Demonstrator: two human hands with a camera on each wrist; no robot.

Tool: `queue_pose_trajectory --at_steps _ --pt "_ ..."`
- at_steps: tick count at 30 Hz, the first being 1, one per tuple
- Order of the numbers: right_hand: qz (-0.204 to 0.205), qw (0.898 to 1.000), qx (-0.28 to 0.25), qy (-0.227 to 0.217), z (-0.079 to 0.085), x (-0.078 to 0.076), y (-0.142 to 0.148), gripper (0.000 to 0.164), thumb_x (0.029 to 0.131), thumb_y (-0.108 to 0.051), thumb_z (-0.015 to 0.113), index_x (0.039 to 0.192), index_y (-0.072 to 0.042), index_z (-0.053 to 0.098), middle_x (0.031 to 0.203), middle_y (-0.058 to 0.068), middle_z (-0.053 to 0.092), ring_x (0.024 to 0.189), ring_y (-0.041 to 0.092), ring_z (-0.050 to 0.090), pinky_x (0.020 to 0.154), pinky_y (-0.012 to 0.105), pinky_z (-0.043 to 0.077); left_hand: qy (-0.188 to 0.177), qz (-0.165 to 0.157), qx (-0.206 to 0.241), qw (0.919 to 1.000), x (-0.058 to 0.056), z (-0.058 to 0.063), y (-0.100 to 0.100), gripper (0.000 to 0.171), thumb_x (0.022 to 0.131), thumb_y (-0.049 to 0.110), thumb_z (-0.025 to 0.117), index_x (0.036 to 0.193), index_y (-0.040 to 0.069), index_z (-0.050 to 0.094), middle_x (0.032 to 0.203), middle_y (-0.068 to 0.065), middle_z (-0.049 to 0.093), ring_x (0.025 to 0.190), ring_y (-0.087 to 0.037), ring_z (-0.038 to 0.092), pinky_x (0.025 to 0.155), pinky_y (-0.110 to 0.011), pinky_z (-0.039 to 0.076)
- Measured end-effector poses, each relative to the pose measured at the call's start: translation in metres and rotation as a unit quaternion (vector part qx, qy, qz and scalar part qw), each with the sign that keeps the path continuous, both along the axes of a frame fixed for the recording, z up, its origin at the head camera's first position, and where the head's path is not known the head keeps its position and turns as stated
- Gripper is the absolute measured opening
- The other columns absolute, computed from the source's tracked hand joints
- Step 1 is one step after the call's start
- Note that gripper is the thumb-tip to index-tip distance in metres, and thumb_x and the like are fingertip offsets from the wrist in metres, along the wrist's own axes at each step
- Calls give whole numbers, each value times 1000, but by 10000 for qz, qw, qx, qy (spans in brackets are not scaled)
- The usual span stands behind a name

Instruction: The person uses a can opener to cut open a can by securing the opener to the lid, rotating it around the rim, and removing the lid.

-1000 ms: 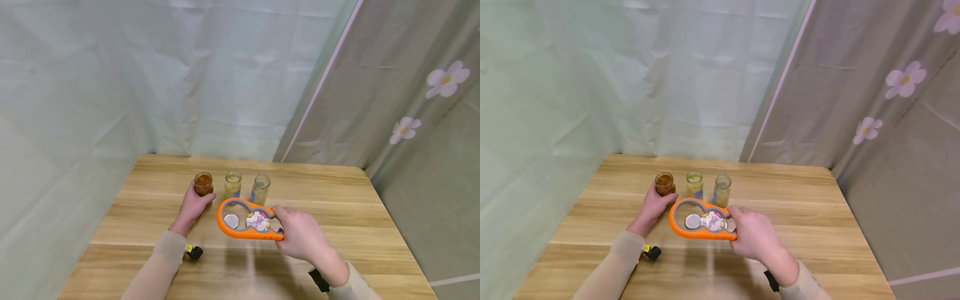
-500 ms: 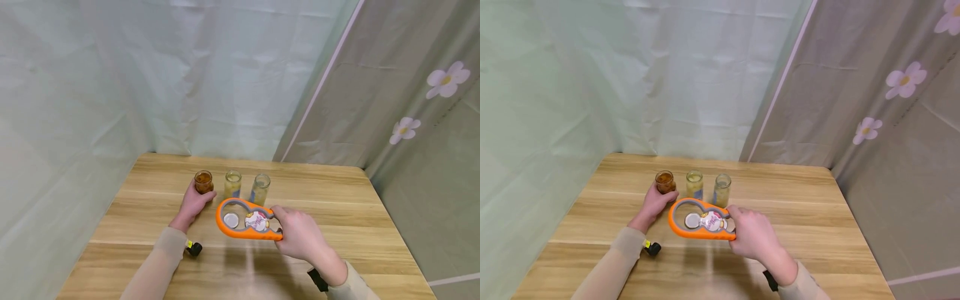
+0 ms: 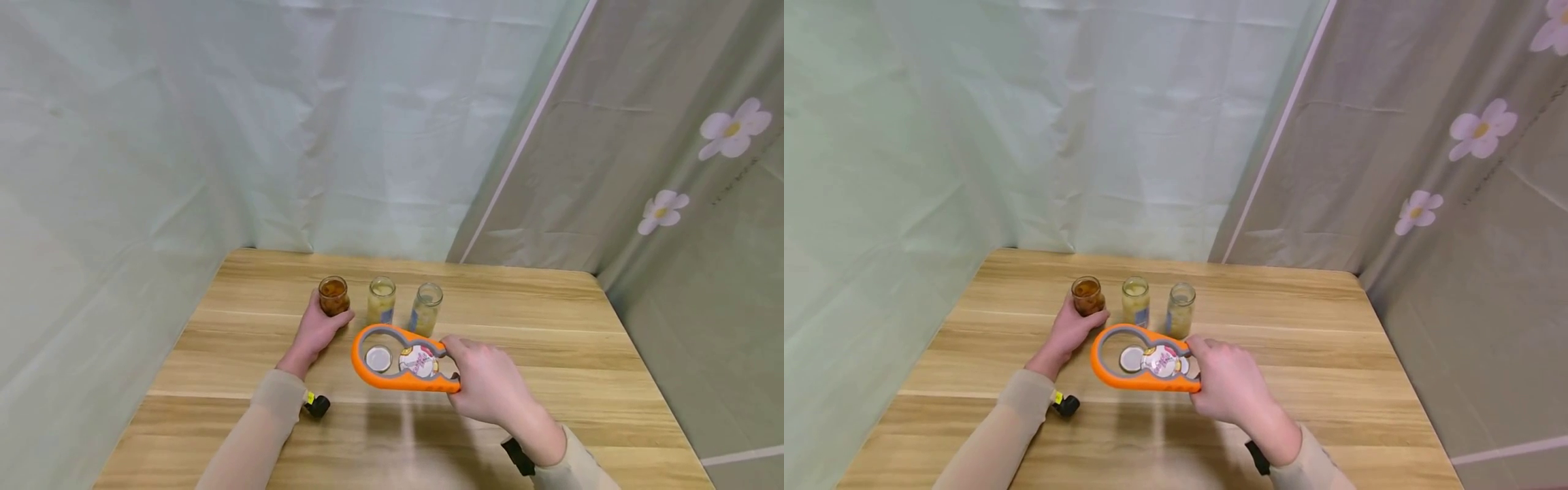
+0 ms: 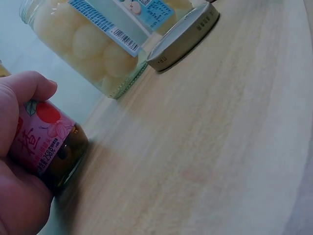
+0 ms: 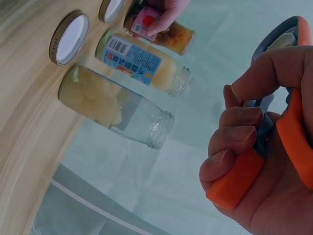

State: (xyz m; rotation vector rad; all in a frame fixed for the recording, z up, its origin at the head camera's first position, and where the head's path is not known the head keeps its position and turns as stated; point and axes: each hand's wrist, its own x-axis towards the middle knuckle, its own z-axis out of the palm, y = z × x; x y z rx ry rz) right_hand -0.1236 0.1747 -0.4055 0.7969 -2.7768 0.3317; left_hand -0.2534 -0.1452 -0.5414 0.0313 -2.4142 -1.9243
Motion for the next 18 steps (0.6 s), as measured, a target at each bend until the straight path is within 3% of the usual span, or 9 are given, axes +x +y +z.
queue_pose_trajectory --at_steps 8,18 --pt "-32 10000 65 12 -1 0 1 49 54 -17 70 101 -25 60 71 -17 48 51 5 39 42 24 35 26 17 119 9999 2 -1 0 80 79 24 84 139 10 33 131 -15 50 120 -28 47 108 -50 34" --pt "-42 10000 62 -63 -3 0 3 51 55 -16 70 104 -24 61 78 -16 57 51 5 40 42 24 35 96 61 97 9999 0 -5 1 89 76 19 87 143 11 29 131 -17 50 119 -29 48 108 -51 35"
